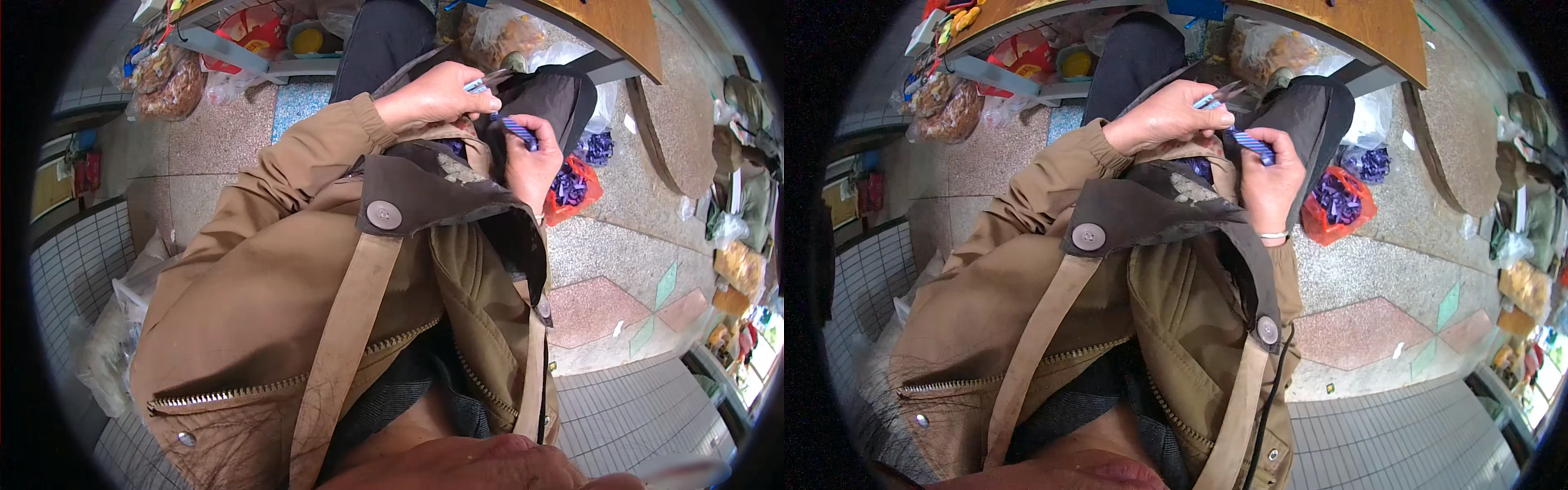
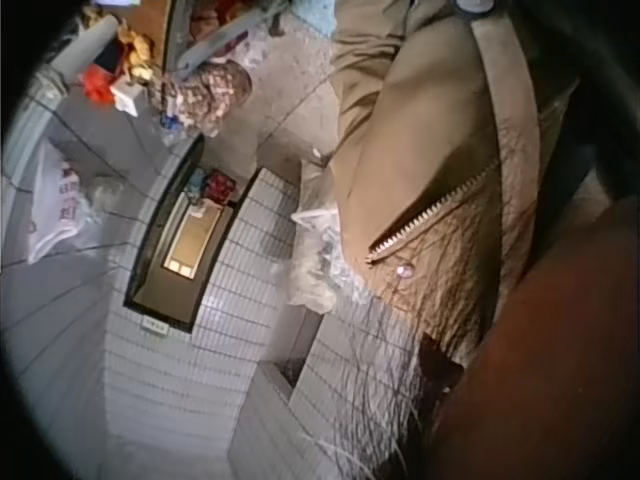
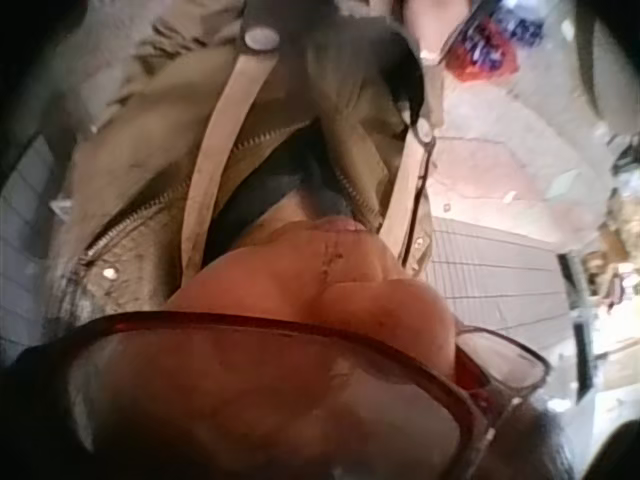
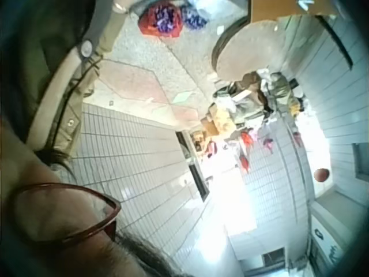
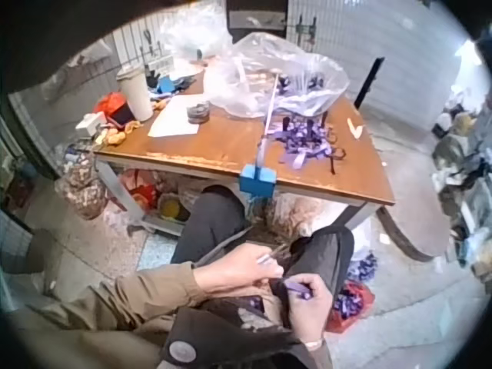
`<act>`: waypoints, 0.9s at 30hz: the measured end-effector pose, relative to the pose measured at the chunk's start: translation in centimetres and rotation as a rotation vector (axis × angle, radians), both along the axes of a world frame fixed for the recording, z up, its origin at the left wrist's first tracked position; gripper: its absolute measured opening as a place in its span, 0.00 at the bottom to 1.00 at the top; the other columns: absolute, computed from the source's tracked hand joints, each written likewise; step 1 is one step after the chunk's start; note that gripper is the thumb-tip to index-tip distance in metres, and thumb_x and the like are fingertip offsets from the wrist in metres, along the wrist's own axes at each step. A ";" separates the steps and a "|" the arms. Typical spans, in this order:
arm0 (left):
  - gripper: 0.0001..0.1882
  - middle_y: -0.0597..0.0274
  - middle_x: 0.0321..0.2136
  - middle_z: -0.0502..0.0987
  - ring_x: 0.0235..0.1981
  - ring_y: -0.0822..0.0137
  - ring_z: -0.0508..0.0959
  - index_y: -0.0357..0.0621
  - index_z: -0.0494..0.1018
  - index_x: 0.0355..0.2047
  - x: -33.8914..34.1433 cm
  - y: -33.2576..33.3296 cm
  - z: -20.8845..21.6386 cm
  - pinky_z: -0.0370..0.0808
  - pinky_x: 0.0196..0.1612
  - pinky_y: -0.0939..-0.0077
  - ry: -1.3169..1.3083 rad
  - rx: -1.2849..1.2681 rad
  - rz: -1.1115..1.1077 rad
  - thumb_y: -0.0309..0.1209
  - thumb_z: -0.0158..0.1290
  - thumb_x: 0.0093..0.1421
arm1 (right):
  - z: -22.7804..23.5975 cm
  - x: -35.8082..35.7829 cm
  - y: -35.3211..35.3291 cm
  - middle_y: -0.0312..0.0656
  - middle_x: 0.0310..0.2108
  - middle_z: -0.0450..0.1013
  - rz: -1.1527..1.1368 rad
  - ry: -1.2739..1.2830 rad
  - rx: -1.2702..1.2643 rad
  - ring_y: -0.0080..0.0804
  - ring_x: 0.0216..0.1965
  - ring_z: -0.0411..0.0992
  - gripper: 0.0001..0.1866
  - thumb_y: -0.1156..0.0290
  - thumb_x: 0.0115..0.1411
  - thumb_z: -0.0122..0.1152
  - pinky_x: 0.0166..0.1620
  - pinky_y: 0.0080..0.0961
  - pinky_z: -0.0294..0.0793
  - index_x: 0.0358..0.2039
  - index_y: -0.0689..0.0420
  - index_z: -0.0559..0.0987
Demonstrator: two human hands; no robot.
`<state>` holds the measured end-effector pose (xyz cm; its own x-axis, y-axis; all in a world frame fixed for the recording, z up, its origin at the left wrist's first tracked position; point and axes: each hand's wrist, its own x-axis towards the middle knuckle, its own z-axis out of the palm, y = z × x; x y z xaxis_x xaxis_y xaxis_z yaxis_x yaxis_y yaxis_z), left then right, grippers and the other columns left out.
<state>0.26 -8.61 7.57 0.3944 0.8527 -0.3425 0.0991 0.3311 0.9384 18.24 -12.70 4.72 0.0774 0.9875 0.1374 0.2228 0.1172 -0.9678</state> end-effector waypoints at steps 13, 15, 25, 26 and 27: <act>0.08 0.75 0.22 0.67 0.16 0.86 0.58 0.41 0.70 0.34 -0.7 -0.3 0.0 0.69 0.26 0.87 -0.336 -0.092 -0.025 0.30 0.55 0.60 | 1.4 1.8 0.4 0.39 0.30 0.72 0.402 0.980 -0.599 0.16 0.17 0.61 0.12 0.68 0.64 0.54 0.19 0.13 0.60 0.45 0.61 0.72; 0.08 0.75 0.22 0.67 0.16 0.86 0.58 0.41 0.70 0.34 -0.7 -0.3 -0.5 0.67 0.25 0.88 -0.350 -0.077 -0.030 0.30 0.55 0.60 | 1.1 1.6 0.5 0.39 0.30 0.72 0.414 1.002 -0.572 0.17 0.17 0.61 0.12 0.68 0.64 0.54 0.19 0.14 0.60 0.44 0.62 0.72; 0.08 0.67 0.24 0.71 0.17 0.85 0.61 0.38 0.70 0.36 -0.4 -0.7 -1.7 0.57 0.18 0.91 -0.489 -0.202 -0.072 0.27 0.55 0.60 | 0.0 1.3 0.5 0.39 0.29 0.70 0.291 1.003 -0.488 0.17 0.18 0.62 0.07 0.70 0.62 0.56 0.19 0.15 0.61 0.34 0.61 0.71; 0.08 0.67 0.24 0.71 0.17 0.85 0.61 0.38 0.70 0.36 -0.3 -0.6 -1.7 0.57 0.18 0.91 -0.489 -0.202 -0.076 0.27 0.55 0.60 | -0.2 1.4 0.5 0.39 0.30 0.70 0.285 1.019 -0.504 0.17 0.18 0.62 0.07 0.70 0.62 0.56 0.19 0.15 0.61 0.34 0.61 0.71; 0.08 0.68 0.24 0.71 0.17 0.85 0.61 0.38 0.70 0.36 -0.3 -0.6 -1.7 0.57 0.18 0.91 -0.499 -0.201 -0.076 0.28 0.55 0.60 | -0.3 1.4 0.5 0.39 0.30 0.71 0.280 1.035 -0.519 0.17 0.18 0.62 0.07 0.70 0.62 0.57 0.19 0.15 0.61 0.34 0.61 0.71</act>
<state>-0.03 -9.23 5.84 0.6088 0.7526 -0.2509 -0.3120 0.5180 0.7965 19.68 -12.23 4.40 -0.3106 0.9069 -0.2848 -0.6630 -0.4214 -0.6188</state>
